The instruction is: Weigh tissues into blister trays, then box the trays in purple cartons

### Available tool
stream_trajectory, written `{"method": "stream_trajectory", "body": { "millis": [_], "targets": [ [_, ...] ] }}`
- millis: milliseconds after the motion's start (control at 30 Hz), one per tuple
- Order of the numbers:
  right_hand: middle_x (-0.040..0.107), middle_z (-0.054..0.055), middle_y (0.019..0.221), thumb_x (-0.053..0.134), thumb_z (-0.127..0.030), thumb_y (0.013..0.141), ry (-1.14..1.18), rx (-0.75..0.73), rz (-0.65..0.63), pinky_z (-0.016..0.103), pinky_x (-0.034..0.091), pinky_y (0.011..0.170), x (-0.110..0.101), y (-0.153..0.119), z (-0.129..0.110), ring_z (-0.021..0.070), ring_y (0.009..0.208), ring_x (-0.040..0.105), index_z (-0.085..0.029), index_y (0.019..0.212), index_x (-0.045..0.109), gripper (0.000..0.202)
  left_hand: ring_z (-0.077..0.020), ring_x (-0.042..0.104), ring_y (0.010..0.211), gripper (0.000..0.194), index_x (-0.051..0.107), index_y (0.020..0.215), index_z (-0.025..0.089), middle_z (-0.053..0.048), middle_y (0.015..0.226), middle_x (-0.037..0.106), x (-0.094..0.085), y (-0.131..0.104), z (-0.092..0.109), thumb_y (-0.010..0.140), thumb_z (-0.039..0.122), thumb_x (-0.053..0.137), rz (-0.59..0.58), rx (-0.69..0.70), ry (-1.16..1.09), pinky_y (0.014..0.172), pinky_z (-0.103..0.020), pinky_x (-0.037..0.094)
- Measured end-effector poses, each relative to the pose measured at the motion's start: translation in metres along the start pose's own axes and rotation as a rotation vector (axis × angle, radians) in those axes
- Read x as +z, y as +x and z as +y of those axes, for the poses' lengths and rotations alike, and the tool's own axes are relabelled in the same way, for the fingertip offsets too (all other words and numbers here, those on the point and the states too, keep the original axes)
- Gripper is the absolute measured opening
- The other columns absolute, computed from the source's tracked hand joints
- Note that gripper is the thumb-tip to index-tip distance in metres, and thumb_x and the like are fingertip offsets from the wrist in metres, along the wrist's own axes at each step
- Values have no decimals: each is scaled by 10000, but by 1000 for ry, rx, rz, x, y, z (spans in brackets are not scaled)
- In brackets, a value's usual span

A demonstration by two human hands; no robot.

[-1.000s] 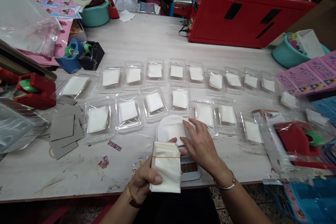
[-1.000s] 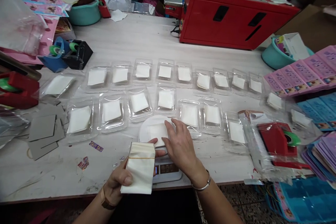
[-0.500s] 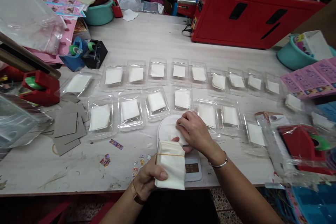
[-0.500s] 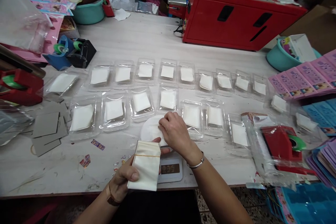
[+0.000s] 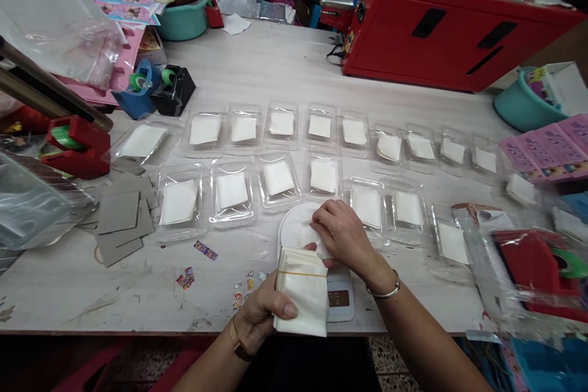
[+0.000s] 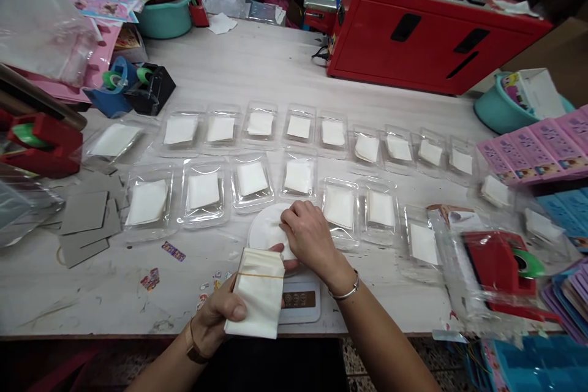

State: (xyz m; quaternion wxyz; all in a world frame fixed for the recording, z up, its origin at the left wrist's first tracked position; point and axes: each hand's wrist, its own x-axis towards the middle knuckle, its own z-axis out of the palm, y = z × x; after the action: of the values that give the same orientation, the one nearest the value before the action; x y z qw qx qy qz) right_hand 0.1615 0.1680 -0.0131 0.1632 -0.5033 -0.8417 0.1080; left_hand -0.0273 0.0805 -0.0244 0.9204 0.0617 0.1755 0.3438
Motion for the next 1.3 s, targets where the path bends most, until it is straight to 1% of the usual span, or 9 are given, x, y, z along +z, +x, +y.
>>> {"method": "stream_trajectory", "body": {
  "millis": [233,400,467,600,833,1033,1133,1233,1300],
  "targets": [
    [611,74,876,522,-149,954,11,11,-1,354,420,724,1,-1,-1,222,818,510,-198,849,633,160,-305,726,971,1169,269,1554,247,-143,1381,625,0,0,-3,480,85,698,-7,15,-6,662,-269,564],
    [609,76,880,506,-174,971,29,3,18,354,428,725,2,0,-1,217,827,514,-196,856,653,188,-339,673,1092,1181,276,1550,260,-133,1412,600,1,0,-5,465,82,708,32,14,-14,878,-385,544],
    [612,74,874,508,-177,973,10,-1,25,350,421,725,3,-1,-1,214,821,506,-195,845,657,198,-342,670,1095,1177,294,1543,258,-130,1383,622,1,0,-4,456,81,711,36,13,-16,900,-399,535],
    [627,63,861,530,-168,968,-32,-13,35,344,396,721,5,-2,-1,214,813,495,-202,831,659,191,-334,676,1081,1163,310,1534,252,-121,1348,645,4,0,-3,456,84,712,43,11,-12,898,-390,531],
    [614,61,880,565,-147,940,-40,-1,1,335,382,716,6,-2,0,216,820,489,-200,853,639,126,-328,682,1062,1152,327,1523,239,-129,1347,643,3,0,-4,448,85,712,62,5,-11,890,-385,529],
    [616,76,887,538,-111,932,-56,-15,-22,350,384,722,9,-1,0,232,838,486,-188,837,612,142,-326,689,1040,1136,346,1516,231,-137,1350,638,0,1,-7,457,117,743,59,23,11,883,-386,529],
    [624,83,913,524,-83,920,-60,-43,-36,356,383,743,7,-1,-1,240,863,495,-189,838,599,153,-324,695,1020,1150,338,1522,228,-140,1359,633,0,2,-5,455,118,752,64,27,19,853,-368,535],
    [630,93,951,493,-75,928,-49,-79,-12,367,392,765,1,-4,-2,241,881,501,-193,843,588,173,-286,709,952,1155,343,1522,242,-136,1388,614,1,-2,-2,457,107,769,38,6,27,762,-313,546],
    [633,101,969,481,-81,939,-46,-92,21,373,395,778,-5,-7,-3,240,885,507,-189,851,578,170,-240,711,903,1128,383,1503,236,-140,1402,602,0,-11,-1,462,95,794,-13,-11,30,744,-282,543]
  ]
}}
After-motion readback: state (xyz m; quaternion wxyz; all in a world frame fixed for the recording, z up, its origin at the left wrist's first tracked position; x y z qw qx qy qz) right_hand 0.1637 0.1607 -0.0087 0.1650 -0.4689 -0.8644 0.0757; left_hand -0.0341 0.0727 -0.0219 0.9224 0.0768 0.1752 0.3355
